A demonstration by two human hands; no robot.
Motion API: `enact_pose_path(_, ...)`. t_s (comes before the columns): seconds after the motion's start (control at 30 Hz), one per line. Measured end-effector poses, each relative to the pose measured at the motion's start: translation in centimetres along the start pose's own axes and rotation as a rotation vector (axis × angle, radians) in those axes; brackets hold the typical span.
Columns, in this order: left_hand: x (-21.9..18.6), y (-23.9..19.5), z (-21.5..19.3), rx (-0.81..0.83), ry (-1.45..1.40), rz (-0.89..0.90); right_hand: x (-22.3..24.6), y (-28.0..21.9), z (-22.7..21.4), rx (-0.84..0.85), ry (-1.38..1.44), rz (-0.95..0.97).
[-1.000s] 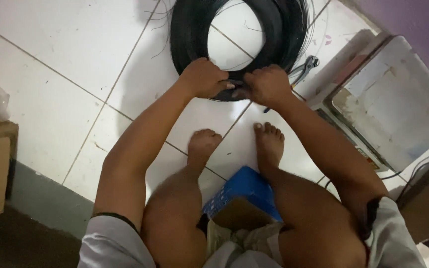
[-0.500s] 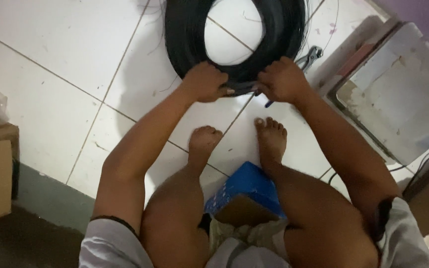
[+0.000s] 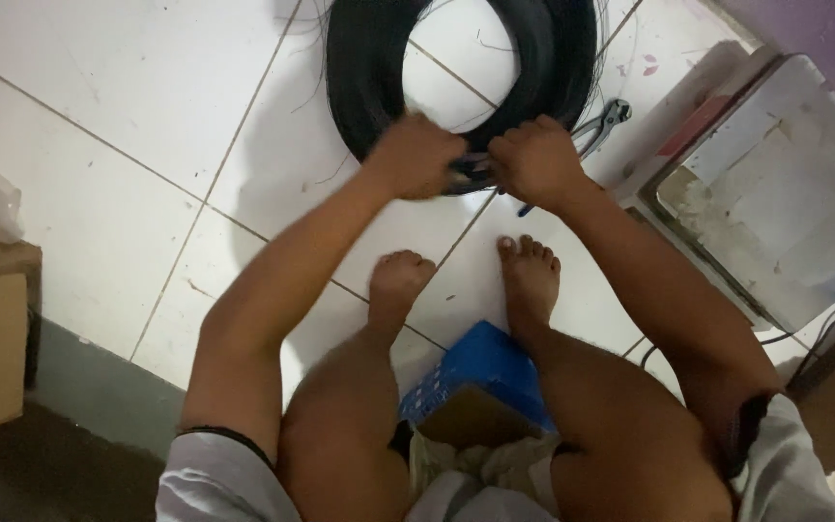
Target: The person sits on the floor and handles a coil of black wire, stripping the outer insulation with pliers. They place the wire on a digital scale to weigh it, then return to stripping and organizing the wire coil.
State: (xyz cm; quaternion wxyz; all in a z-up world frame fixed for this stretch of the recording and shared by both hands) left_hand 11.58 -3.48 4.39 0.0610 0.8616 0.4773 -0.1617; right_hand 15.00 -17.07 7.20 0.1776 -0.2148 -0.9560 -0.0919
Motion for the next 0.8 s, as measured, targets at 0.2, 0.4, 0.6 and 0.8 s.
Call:
enact_pose_path(0.2, -1.0, -0.1, -1.5, -0.002, -0.077, -0.019, 1.8, 1.2, -2.0, -0.005, 0.079, 0.000)
enact_pose_path(0.4, -0.5, 0.4, -3.9, -0.002, -0.041, -0.060, 2.6, 2.0, -3.9, -0.062, 0.090, -0.011)
enact_pose_path(0.6, -0.8, 1.0, -4.9, -0.144, 0.176, -0.062, 1.9, 1.3, -3.0, -0.049, -0.011, -0.029)
enact_pose_path(0.8, -3.3, 1.3, -3.2, -0.215, -0.057, -0.077, 2.4, -0.7, -3.5, -0.169, -0.216, 0.037)
Point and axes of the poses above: each hand's wrist, its own y-axis towards the middle knuckle, its own z-axis out of the palm, x = y × z, the point moved 7 cm from there along y, towards the middle knuckle, and after that the axes turned 9 degrees about y, right-handed, at the moved point
